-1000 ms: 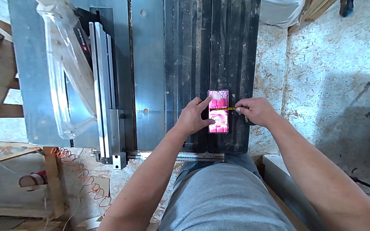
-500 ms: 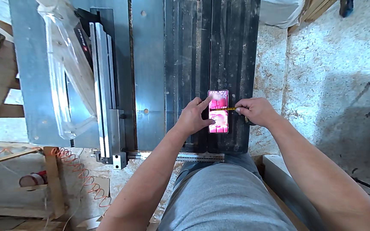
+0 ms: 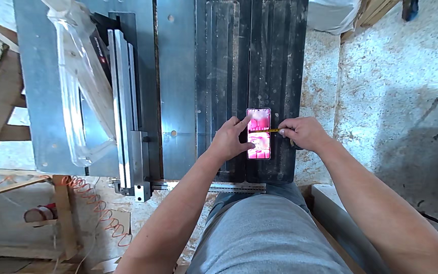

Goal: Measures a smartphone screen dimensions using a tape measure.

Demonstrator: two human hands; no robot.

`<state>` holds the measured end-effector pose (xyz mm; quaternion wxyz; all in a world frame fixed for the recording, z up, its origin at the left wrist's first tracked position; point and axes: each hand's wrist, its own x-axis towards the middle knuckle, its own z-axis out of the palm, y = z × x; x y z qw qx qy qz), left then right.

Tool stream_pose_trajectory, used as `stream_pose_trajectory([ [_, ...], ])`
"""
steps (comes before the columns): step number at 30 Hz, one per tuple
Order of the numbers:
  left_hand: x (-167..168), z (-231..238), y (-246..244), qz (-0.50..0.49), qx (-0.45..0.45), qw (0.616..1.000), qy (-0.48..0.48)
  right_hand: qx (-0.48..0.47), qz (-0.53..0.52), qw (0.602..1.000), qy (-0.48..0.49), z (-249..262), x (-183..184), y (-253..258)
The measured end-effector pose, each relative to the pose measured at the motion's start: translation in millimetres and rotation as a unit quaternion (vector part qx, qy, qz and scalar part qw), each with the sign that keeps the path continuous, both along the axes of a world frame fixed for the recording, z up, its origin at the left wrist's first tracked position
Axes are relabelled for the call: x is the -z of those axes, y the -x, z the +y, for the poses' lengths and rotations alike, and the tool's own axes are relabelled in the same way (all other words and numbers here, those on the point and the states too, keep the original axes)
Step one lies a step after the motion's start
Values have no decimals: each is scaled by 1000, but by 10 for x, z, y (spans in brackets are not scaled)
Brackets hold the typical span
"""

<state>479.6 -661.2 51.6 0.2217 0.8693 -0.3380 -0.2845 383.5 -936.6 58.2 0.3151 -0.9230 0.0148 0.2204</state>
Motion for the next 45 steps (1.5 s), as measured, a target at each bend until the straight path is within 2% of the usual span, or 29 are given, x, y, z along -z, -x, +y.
stream_pose_trajectory([
  [3,-8,3,-2,11,-12,1000,8,1,1,1000,-1,-2,-3,-2],
  [6,-101,57,25,52,-75,995,51,12,1,1000,-16,-2,-18,9],
  [9,-200,87,204,46,-110,991,53,112,3,989,-92,-36,-87,33],
  [12,-186,164,521,-20,-43,999,6,196,-12,970,-143,14,-173,-117],
  [14,-100,209,633,-66,8,998,-9,170,-6,974,-149,57,-159,-272],
  [17,-32,260,593,-103,11,994,28,102,29,987,-120,118,-140,-400],
  [19,-45,315,500,-117,-1,993,36,96,26,989,-114,117,-170,-356],
  [23,-72,481,304,-151,-96,984,17,161,33,979,-120,109,-306,41],
  [25,-49,535,205,-149,-151,977,3,158,51,977,-134,126,-323,287],
  [28,-20,556,120,-129,-192,973,9,117,13,988,-100,119,-210,458],
  [31,11,553,130,-119,-200,972,28,88,-7,995,-43,74,-136,334],
  [34,121,594,182,-171,-195,965,31,77,-4,997,-18,76,-121,207],
  [38,259,676,295,-229,-198,953,18,79,5,997,-13,88,-98,178],
  [45,371,712,352,-261,-191,946,2,78,-1,997,-6,125,-65,139],
])
